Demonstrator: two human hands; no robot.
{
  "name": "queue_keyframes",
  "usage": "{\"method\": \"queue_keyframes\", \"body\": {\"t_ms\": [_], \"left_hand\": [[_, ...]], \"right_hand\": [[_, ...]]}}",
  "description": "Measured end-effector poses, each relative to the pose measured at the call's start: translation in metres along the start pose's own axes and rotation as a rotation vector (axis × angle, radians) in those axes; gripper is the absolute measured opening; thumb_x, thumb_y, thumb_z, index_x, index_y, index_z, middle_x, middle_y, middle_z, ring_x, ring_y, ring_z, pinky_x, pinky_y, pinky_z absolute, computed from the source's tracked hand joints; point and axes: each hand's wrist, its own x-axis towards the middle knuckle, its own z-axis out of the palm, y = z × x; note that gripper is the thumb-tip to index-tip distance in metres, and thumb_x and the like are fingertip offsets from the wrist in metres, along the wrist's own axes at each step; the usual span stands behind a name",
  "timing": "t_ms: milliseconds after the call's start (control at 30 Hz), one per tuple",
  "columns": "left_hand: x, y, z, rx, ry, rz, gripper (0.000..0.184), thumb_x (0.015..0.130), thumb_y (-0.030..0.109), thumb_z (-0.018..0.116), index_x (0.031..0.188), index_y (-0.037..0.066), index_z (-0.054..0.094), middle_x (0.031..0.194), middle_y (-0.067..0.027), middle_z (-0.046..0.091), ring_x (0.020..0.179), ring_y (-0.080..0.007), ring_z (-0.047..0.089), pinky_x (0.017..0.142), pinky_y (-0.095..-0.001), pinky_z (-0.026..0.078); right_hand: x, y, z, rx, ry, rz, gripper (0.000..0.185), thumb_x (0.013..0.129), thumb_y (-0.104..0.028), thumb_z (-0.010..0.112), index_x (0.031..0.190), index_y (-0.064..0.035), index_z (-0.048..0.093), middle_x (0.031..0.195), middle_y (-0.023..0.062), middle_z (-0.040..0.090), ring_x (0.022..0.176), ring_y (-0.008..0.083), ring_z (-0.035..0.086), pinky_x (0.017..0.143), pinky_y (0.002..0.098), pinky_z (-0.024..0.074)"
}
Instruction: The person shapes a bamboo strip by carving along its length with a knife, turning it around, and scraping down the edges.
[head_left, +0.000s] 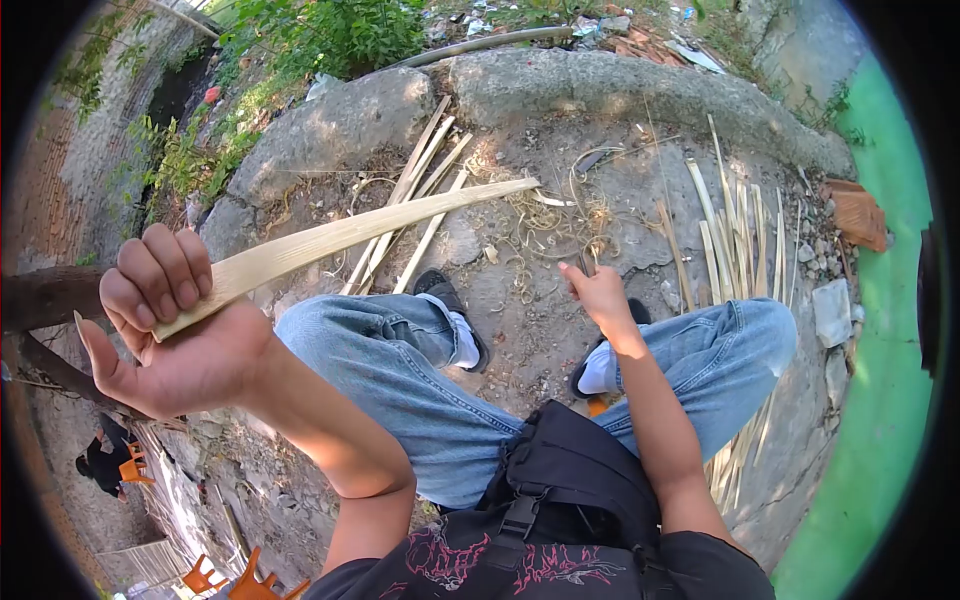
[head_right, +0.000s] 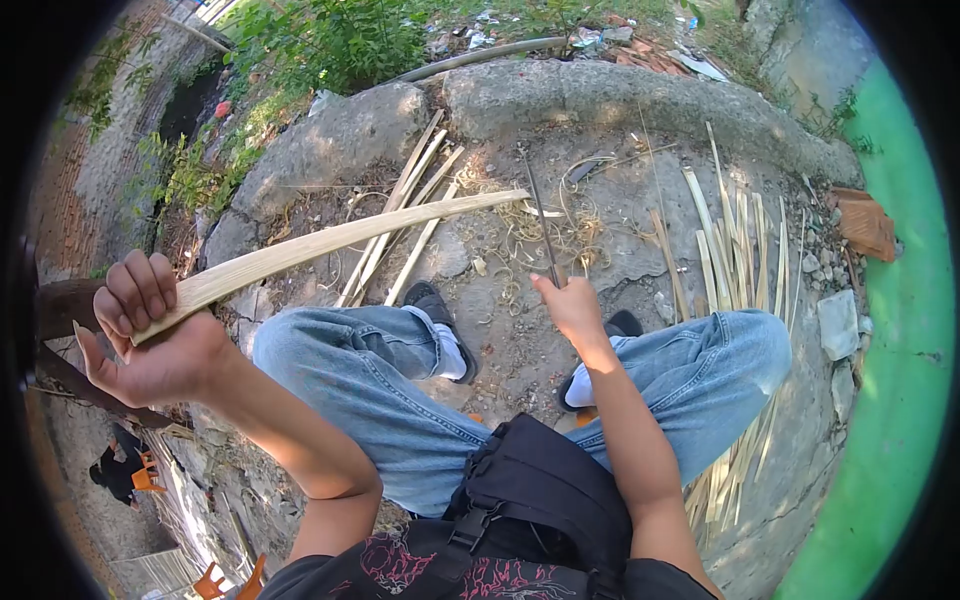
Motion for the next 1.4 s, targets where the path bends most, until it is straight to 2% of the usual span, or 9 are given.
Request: {"method": "queue_keyframes", "body": {"t_ms": [33, 133, 267, 533, 700, 967, 1200, 1233, 1400], "left_hand": [[0.003, -0.001, -0.007, -0.053, -0.158, -0.012, 0.045, 0.086, 0.048, 0.044, 0.064, 0.009, 0.045, 0.062, -0.0054, 0.039, 0.061, -0.016, 0.038, 0.057, -0.0274, 0.032], [-0.006, -0.023, 0.014, 0.066, 0.306, 0.344, 0.059, 0.087, 0.057, 0.035, 0.08, 0.002, 0.057, 0.075, -0.0134, 0.054, 0.075, -0.0245, 0.051, 0.069, -0.0348, 0.041], [-0.001, -0.041, -0.004, 0.102, 0.389, 0.232, 0.073, 0.086, 0.064, 0.029, 0.096, -0.002, 0.057, 0.092, -0.0218, 0.058, 0.091, -0.0325, 0.056, 0.08, -0.0436, 0.042], [0.004, -0.054, -0.021, 0.037, 0.067, 0.136, 0.062, 0.094, 0.062, 0.027, 0.081, 0.009, 0.056, 0.085, -0.0137, 0.062, 0.081, -0.0241, 0.057, 0.076, -0.0352, 0.045], [0.007, -0.053, -0.024, 0.136, -0.116, 0.088, 0.052, 0.094, 0.054, 0.038, 0.101, 0.007, 0.058, 0.102, -0.0191, 0.064, 0.084, -0.0302, 0.065, 0.073, -0.0368, 0.05], [0.002, -0.062, -0.007, 0.599, -0.141, 0.046, 0.06, 0.097, 0.03, 0.05, 0.139, -0.003, 0.023, 0.129, -0.0232, 0.05, 0.108, -0.0293, 0.06, 0.085, -0.0327, 0.05], [-0.014, -0.102, -0.014, 0.38, 0.055, -0.151, 0.026, 0.095, 0.021, 0.053, 0.108, -0.002, 0.052, 0.092, -0.0153, 0.064, 0.084, -0.0231, 0.065, 0.077, -0.0312, 0.049], [-0.017, -0.097, -0.002, 0.35, 0.164, -0.077, 0.021, 0.095, 0.022, 0.051, 0.08, 0.007, 0.052, 0.07, -0.01, 0.059, 0.063, -0.019, 0.058, 0.064, -0.0298, 0.046], [-0.021, -0.074, 0.008, 0.124, 0.179, 0.073, 0.039, 0.096, 0.027, 0.044, 0.064, 0.014, 0.026, 0.052, -0.0024, 0.03, 0.042, -0.0103, 0.028, 0.037, -0.0254, 0.023]], "right_hand": [[-0.001, -0.001, 0.001, 0.074, -0.016, -0.053, 0.041, 0.08, -0.039, 0.069, 0.064, -0.0025, 0.06, 0.056, 0.0027, 0.056, 0.052, 0.0112, 0.051, 0.05, 0.0303, 0.0381], [-0.021, -0.024, -0.001, 0.142, -0.117, -0.116, 0.035, 0.082, -0.033, 0.069, 0.067, -0.0028, 0.059, 0.056, 0.0002, 0.052, 0.051, 0.0095, 0.044, 0.049, 0.0301, 0.0354], [-0.029, -0.029, 0.01, 0.14, -0.237, -0.195, 0.035, 0.082, -0.031, 0.069, 0.069, -0.0016, 0.057, 0.054, 0.0004, 0.048, 0.05, 0.01, 0.04, 0.048, 0.0309, 0.0333], [-0.065, -0.061, 0.011, 0.043, -0.103, -0.275, 0.04, 0.083, -0.035, 0.069, 0.069, 0.0012, 0.056, 0.051, 0.0011, 0.043, 0.051, 0.0094, 0.036, 0.046, 0.0313, 0.03], [-0.068, -0.071, 0.003, 0.081, -0.13, -0.3, 0.043, 0.088, -0.037, 0.064, 0.069, 0.0009, 0.056, 0.052, -0.0002, 0.042, 0.051, 0.0074, 0.034, 0.045, 0.0297, 0.0275], [-0.06, -0.061, 0.004, 0.28, -0.273, -0.215, 0.04, 0.092, -0.038, 0.058, 0.072, -0.0041, 0.058, 0.054, -0.0043, 0.045, 0.051, 0.0037, 0.038, 0.045, 0.0241, 0.0289], [-0.054, -0.057, 0.003, 0.151, -0.203, -0.293, 0.035, 0.087, -0.033, 0.067, 0.07, -0.0035, 0.056, 0.054, -0.0038, 0.043, 0.051, 0.0055, 0.035, 0.045, 0.0265, 0.0289], [-0.05, -0.051, 0.007, 0.126, -0.186, -0.306, 0.036, 0.086, -0.033, 0.068, 0.07, -0.003, 0.056, 0.054, -0.0035, 0.043, 0.051, 0.0061, 0.035, 0.045, 0.0272, 0.0289], [-0.057, -0.056, 0.007, 0.03, -0.187, -0.323, 0.039, 0.083, -0.033, 0.07, 0.068, -0.0015, 0.055, 0.052, -0.0014, 0.041, 0.051, 0.008, 0.034, 0.045, 0.0296, 0.029]]}}
